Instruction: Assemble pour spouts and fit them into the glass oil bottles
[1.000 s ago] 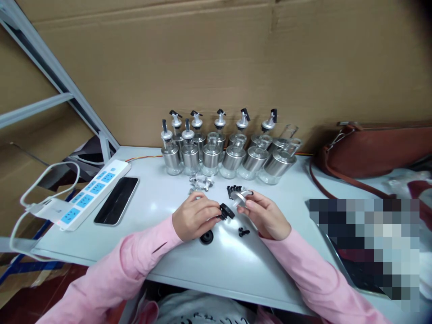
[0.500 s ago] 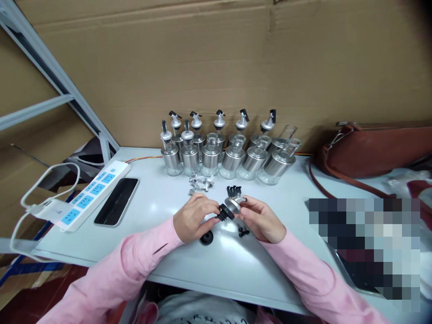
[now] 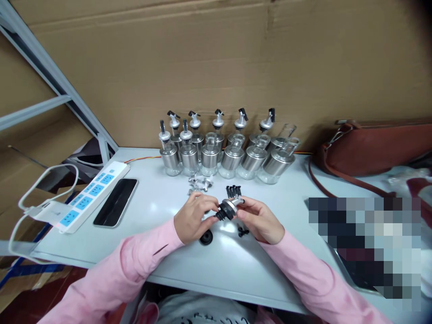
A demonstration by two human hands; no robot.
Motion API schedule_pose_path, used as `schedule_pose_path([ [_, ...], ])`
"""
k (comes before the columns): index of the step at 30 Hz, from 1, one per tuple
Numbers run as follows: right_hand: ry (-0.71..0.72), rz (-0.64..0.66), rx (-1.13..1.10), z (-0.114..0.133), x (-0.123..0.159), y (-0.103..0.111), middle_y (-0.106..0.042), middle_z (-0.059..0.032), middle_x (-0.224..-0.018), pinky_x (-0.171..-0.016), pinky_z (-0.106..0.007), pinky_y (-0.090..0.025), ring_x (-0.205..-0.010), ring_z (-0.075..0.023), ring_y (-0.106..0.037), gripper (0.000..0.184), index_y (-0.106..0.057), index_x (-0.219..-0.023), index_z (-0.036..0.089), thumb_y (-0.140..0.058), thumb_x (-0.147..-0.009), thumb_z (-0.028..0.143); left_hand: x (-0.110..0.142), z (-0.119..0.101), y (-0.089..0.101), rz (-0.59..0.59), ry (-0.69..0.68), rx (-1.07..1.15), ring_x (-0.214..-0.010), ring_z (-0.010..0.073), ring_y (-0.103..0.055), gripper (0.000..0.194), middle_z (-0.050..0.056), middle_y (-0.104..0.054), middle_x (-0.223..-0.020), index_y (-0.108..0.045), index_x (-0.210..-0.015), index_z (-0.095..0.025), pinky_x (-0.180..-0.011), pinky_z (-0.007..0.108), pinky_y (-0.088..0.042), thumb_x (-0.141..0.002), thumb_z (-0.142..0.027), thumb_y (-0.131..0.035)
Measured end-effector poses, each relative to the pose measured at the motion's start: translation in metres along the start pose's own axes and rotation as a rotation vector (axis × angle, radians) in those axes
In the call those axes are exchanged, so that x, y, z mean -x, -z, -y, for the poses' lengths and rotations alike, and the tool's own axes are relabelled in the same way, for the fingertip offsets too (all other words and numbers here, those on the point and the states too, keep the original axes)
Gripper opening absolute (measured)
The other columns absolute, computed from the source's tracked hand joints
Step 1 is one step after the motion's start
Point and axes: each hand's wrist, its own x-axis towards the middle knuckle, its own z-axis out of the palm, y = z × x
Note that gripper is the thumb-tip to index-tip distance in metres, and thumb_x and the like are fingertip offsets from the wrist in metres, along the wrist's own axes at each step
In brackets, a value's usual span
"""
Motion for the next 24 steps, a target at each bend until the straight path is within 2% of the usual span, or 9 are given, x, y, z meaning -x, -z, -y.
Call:
schedule_pose_path([
  [4, 0.006, 0.026, 0.013, 0.0, 0.0, 0.001, -0.068, 0.0002, -0.074, -0.068, -0.024, -0.045, -0.067, -0.0108, -0.058, 0.027, -0.07, -0.078, 0.021, -0.079, -0.055, 0.032, 0.0, 0.0, 0.001, 0.093, 0.054, 0.089, -0.108, 0.0214, -0.05, 0.033, 0.016, -0.051, -0.115, -0.031, -0.124, -0.017, -0.085, 0.039, -0.046, -0.094, -0.03, -0.031],
  [8, 0.053, 0.067, 0.048, 0.0, 0.0, 0.002, -0.067, -0.0006, -0.074, -0.069, -0.027, -0.046, -0.068, -0.0124, -0.059, 0.025, -0.069, -0.077, 0.021, -0.078, -0.058, 0.034, -0.002, -0.002, 0.002, 0.209, 0.036, 0.128, -0.119, 0.0213, -0.043, 0.038, 0.016, -0.046, -0.125, -0.026, -0.132, -0.018, -0.094, 0.04, -0.042, -0.095, -0.028, -0.023],
  [14, 0.11, 0.019, 0.205, 0.0, 0.001, 0.001, -0.064, -0.0027, -0.076, -0.07, -0.03, -0.048, -0.072, -0.0152, -0.058, 0.029, -0.065, -0.079, 0.02, -0.075, -0.06, 0.04, -0.001, -0.004, 0.001, 0.163, 0.059, 0.11, -0.117, 0.02, -0.045, 0.037, 0.015, -0.048, -0.122, -0.029, -0.131, -0.018, -0.093, 0.038, -0.043, -0.095, -0.027, -0.025],
  [19, 0.311, -0.155, 0.359, 0.003, 0.004, -0.002, -0.057, -0.0024, -0.082, -0.06, -0.026, -0.048, -0.071, -0.0138, -0.054, 0.038, -0.058, -0.096, 0.023, -0.072, -0.063, 0.034, 0.0, -0.004, 0.002, 0.148, 0.066, 0.035, -0.112, 0.0213, -0.046, 0.037, 0.014, -0.049, -0.119, -0.03, -0.13, -0.018, -0.091, 0.039, -0.043, -0.094, -0.027, -0.028],
  [22, 0.452, -0.14, 0.539, 0.006, 0.008, -0.005, -0.055, -0.0016, -0.075, -0.056, -0.026, -0.046, -0.066, -0.013, -0.053, 0.029, -0.055, -0.098, 0.021, -0.065, -0.071, 0.028, -0.001, -0.004, 0.003, 0.148, 0.053, -0.014, -0.108, 0.0215, -0.048, 0.036, 0.014, -0.05, -0.116, -0.03, -0.128, -0.018, -0.087, 0.038, -0.043, -0.093, -0.026, -0.03],
  [24, 0.531, -0.106, 0.644, 0.007, 0.011, -0.008, -0.057, -0.0021, -0.075, -0.056, -0.027, -0.046, -0.066, -0.0136, -0.054, 0.031, -0.051, -0.102, 0.021, -0.062, -0.073, 0.024, -0.002, -0.005, 0.003, 0.136, 0.034, -0.036, -0.106, 0.0214, -0.048, 0.036, 0.014, -0.051, -0.114, -0.032, -0.127, -0.017, -0.085, 0.037, -0.043, -0.093, -0.026, -0.032],
])
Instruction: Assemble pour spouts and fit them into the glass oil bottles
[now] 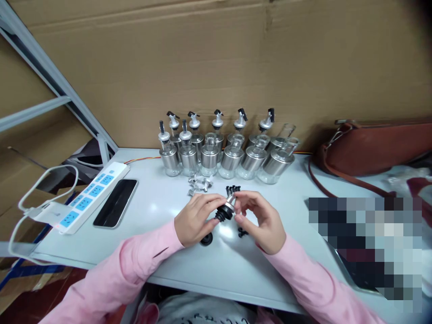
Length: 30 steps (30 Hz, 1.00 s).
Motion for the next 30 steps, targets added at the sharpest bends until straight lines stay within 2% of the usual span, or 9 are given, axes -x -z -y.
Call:
schedule_pose_path([
  [3, 0.105, 0.011, 0.114, 0.0036, 0.0019, -0.0022, -0.061, -0.0044, -0.083, -0.054, -0.027, -0.048, -0.067, -0.0142, -0.057, 0.035, -0.049, -0.103, 0.021, -0.062, -0.071, 0.019, -0.0013, -0.0003, 0.0, -0.021, -0.021, -0.029, -0.103, 0.021, -0.049, 0.035, 0.014, -0.051, -0.111, -0.034, -0.126, -0.016, -0.083, 0.036, -0.043, -0.092, -0.026, -0.034],
  [8, 0.183, 0.014, 0.227, 0.0035, 0.0015, -0.0042, -0.062, -0.0034, -0.076, -0.052, -0.027, -0.049, -0.061, -0.0131, -0.056, 0.019, -0.054, -0.089, 0.021, -0.061, -0.072, 0.017, -0.002, -0.0002, -0.0009, -0.033, -0.03, -0.057, -0.1, 0.0207, -0.051, 0.036, 0.012, -0.053, -0.109, -0.034, -0.125, -0.017, -0.081, 0.035, -0.042, -0.091, -0.027, -0.036],
  [12, 0.158, 0.006, 0.204, 0.0018, 0.0008, -0.004, -0.062, -0.0032, -0.074, -0.052, -0.027, -0.049, -0.059, -0.0126, -0.056, 0.013, -0.055, -0.084, 0.02, -0.06, -0.072, 0.017, -0.0011, -0.0003, -0.0014, -0.027, -0.015, -0.036, -0.098, 0.0213, -0.052, 0.038, 0.013, -0.055, -0.107, -0.036, -0.124, -0.016, -0.081, 0.035, -0.041, -0.09, -0.033, -0.04],
  [17, 0.124, 0.004, 0.171, 0.0024, 0.0021, -0.0045, -0.062, -0.0032, -0.072, -0.053, -0.028, -0.049, -0.057, -0.0125, -0.055, 0.01, -0.056, -0.081, 0.019, -0.06, -0.071, 0.017, -0.0011, -0.0003, -0.0004, -0.009, 0.081, 0.04, -0.095, 0.0233, -0.053, 0.044, 0.012, -0.057, -0.103, -0.039, -0.12, -0.016, -0.081, 0.038, -0.039, -0.086, -0.043, -0.042],
  [22, 0.104, 0.017, 0.159, 0.0028, 0.0035, -0.0052, -0.062, -0.0035, -0.072, -0.055, -0.029, -0.049, -0.056, -0.0125, -0.054, 0.01, -0.055, -0.08, 0.019, -0.059, -0.072, 0.017, -0.0021, 0.0001, -0.0003, 0.034, 0.116, 0.106, -0.086, 0.0218, -0.053, 0.037, 0.01, -0.059, -0.094, -0.047, -0.104, -0.014, -0.08, 0.038, -0.036, -0.081, -0.044, -0.043],
  [26, 0.128, 0.057, 0.188, 0.0036, 0.0027, -0.0055, -0.063, -0.0039, -0.076, -0.057, -0.029, -0.049, -0.061, -0.0139, -0.056, 0.017, -0.054, -0.088, 0.02, -0.058, -0.071, 0.019, -0.0031, -0.0004, -0.0004, 0.037, 0.141, 0.094, -0.076, 0.0192, -0.051, 0.029, 0.007, -0.058, -0.082, -0.049, -0.092, -0.014, -0.075, 0.036, -0.035, -0.08, -0.04, -0.041],
  [30, 0.191, 0.086, 0.206, 0.0051, 0.0015, -0.0053, -0.063, -0.0052, -0.083, -0.06, -0.029, -0.049, -0.065, -0.0148, -0.056, 0.027, -0.052, -0.097, 0.021, -0.056, -0.07, 0.02, -0.0032, -0.0006, -0.0008, 0.026, 0.157, 0.033, -0.075, 0.0183, -0.051, 0.025, 0.006, -0.058, -0.08, -0.048, -0.089, -0.015, -0.074, 0.035, -0.034, -0.077, -0.036, -0.043],
])
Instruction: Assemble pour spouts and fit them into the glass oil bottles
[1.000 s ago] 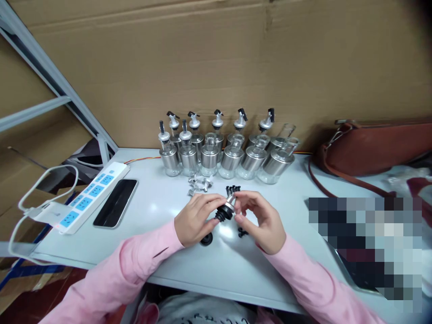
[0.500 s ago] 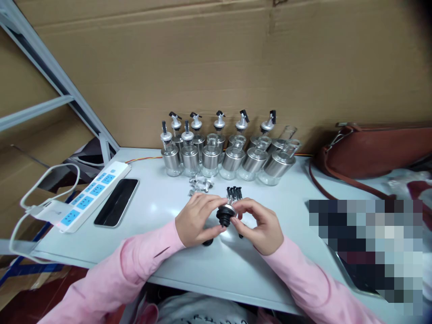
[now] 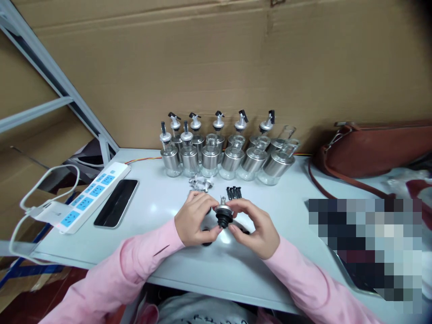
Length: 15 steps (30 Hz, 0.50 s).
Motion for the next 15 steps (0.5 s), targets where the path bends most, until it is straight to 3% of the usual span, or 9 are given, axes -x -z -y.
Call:
schedule_pose_path([
  [15, 0.124, 0.049, 0.152, 0.0007, -0.0002, 0.0018, -0.06, -0.004, -0.081, -0.061, -0.029, -0.049, -0.066, -0.0158, -0.056, 0.041, -0.048, -0.104, 0.022, -0.054, -0.064, 0.013, 0.0013, 0.0042, -0.0052, -0.046, -0.035, -0.097, -0.072, 0.0173, -0.053, 0.026, 0.003, -0.058, -0.075, -0.048, -0.085, -0.015, -0.074, 0.034, -0.034, -0.075, -0.04, -0.048],
])
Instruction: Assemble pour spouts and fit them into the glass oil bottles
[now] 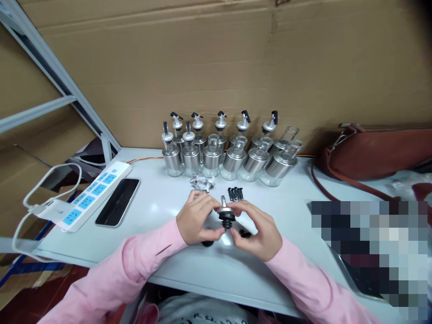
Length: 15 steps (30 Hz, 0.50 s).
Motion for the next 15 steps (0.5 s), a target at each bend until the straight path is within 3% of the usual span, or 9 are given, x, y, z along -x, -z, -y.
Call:
schedule_pose_path([
  [8, -0.015, 0.015, -0.014, -0.0033, 0.0055, -0.0039, -0.051, 0.0039, -0.065, -0.051, -0.024, -0.045, -0.047, -0.009, -0.049, 0.046, -0.047, -0.106, 0.021, -0.052, -0.062, 0.008, 0.0007, 0.0001, 0.0007, 0.005, -0.029, -0.019, -0.073, 0.0171, -0.054, 0.023, 0.003, -0.059, -0.075, -0.048, -0.082, -0.016, -0.075, 0.035, -0.033, -0.076, -0.038, -0.049],
  [15, -0.013, 0.007, -0.001, -0.0035, 0.0063, -0.0038, -0.043, 0.0086, -0.053, -0.044, -0.02, -0.041, -0.038, -0.0063, -0.042, 0.038, -0.05, -0.101, 0.018, -0.051, -0.064, 0.009, 0.0005, -0.0002, 0.0004, 0.018, -0.018, -0.037, -0.071, 0.0163, -0.053, 0.026, 0.002, -0.058, -0.071, -0.05, -0.079, -0.015, -0.074, 0.034, -0.032, -0.076, -0.041, -0.049],
])
